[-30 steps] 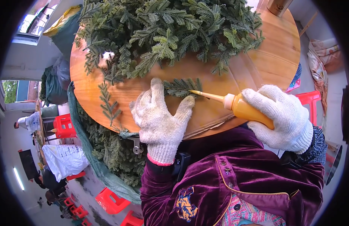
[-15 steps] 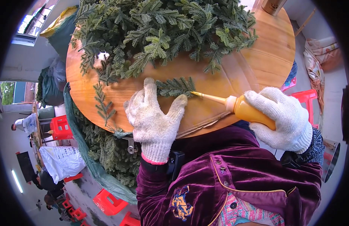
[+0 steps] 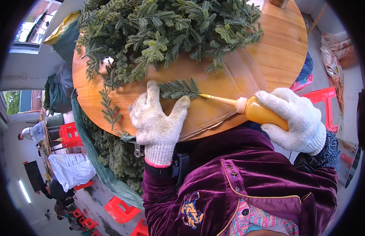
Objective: The person applies glue to a pine branch from a squeeze bottle, places the branch onto a wreath, and then retrieves more branches from a large bag.
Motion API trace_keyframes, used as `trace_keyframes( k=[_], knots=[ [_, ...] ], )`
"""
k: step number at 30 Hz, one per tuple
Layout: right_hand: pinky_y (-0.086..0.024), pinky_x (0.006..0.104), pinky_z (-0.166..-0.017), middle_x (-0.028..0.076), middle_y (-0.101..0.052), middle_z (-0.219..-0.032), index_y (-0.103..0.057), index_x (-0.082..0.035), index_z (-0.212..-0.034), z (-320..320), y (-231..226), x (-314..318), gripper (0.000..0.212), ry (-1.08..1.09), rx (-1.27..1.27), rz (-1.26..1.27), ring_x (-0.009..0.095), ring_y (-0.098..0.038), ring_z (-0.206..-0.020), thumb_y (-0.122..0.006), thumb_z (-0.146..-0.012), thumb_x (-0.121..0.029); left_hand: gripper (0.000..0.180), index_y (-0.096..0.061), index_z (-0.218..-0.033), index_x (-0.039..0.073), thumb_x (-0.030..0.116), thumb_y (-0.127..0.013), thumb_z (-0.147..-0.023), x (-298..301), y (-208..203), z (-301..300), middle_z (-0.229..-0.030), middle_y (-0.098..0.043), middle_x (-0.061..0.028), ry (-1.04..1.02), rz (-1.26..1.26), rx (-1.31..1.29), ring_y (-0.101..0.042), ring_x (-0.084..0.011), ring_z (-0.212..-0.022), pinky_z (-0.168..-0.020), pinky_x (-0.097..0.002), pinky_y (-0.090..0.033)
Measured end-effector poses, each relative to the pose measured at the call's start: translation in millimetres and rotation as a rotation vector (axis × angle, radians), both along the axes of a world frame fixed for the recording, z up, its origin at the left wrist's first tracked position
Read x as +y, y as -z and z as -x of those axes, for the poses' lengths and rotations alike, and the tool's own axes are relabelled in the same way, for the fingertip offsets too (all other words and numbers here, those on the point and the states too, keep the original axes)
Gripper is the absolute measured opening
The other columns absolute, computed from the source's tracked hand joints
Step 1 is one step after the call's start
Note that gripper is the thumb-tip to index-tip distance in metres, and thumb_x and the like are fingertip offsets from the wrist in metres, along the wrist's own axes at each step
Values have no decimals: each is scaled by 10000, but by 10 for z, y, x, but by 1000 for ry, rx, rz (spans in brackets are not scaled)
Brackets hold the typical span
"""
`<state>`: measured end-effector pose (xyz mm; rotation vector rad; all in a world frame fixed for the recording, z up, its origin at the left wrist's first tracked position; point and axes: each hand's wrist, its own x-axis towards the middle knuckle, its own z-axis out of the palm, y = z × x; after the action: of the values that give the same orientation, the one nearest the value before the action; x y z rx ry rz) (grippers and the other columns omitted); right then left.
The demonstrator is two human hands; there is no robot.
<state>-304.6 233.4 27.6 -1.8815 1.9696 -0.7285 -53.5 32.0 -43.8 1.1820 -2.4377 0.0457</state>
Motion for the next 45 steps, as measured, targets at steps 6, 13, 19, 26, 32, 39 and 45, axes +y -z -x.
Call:
trace_keyframes(
  k=[6, 13, 19, 26, 32, 39, 45],
  knots=[
    [-575, 385, -798, 189, -681, -1090, -650, -52, -1324, 39, -3, 42, 643, 17, -17, 3, 360, -708, -910, -812, -702, -77, 875, -603, -1338, -53, 551, -837, -750, 2, -20, -7, -1068, -694, -209, -12, -22, -4, -626, -392, -1025, -975, -497, -455],
    [-572, 372, -825, 199, -682, -1089, -645, -23, -1330, 15, -35, -89, 648, -20, -42, 33, 342, -710, -928, -809, -705, -70, 854, -614, -1322, -55, 531, -845, -746, 18, -33, 10, -1050, -698, -209, -2, -21, 24, -635, -389, -992, -957, -496, -464],
    [-569, 369, -839, 193, -682, -1100, -642, -19, -1337, 49, 39, -59, 671, -6, 8, 41, 339, -711, -940, -813, -692, -81, 825, -625, -1304, -52, 511, -850, -745, 9, -36, -6, -1035, -705, -200, 12, -4, 39, -650, -379, -969, -943, -485, -472],
    [-568, 369, -844, 186, -681, -1106, -651, -37, -1335, 6, 19, -27, 672, -6, -28, 117, 336, -711, -942, -819, -687, -96, 794, -637, -1284, -51, 496, -850, -748, 17, -57, -3, -1038, -708, -202, 10, -5, 49, -658, -372, -985, -934, -477, -481],
    [-585, 390, -745, 152, -672, -972, -672, -94, -1305, 18, 112, -25, 627, 9, -3, 168, 321, -712, -848, -830, -698, -94, 774, -644, -1281, -41, 493, -844, -757, 21, -37, -5, -1070, -709, -209, 8, -10, 40, -661, -372, -1023, -970, -479, -476],
    [-579, 385, -774, 156, -674, -1009, -666, -82, -1315, 50, 85, -21, 628, 19, 18, 127, 329, -709, -877, -819, -706, -106, 757, -648, -1283, -33, 493, -833, -771, 13, -76, 36, -1082, -710, -208, -12, -14, -4, -662, -363, -1037, -997, -480, -465],
    [-551, 379, -902, 187, -683, -1140, -639, -15, -1344, 151, 23, 46, 666, -23, -74, 6, 340, -701, -1004, -800, -703, -102, 586, -669, -1263, 21, 380, -789, -815, -46, -154, -49, -964, -721, -138, -37, -40, -78, -678, -320, -946, -1013, -453, -453]
  ],
)
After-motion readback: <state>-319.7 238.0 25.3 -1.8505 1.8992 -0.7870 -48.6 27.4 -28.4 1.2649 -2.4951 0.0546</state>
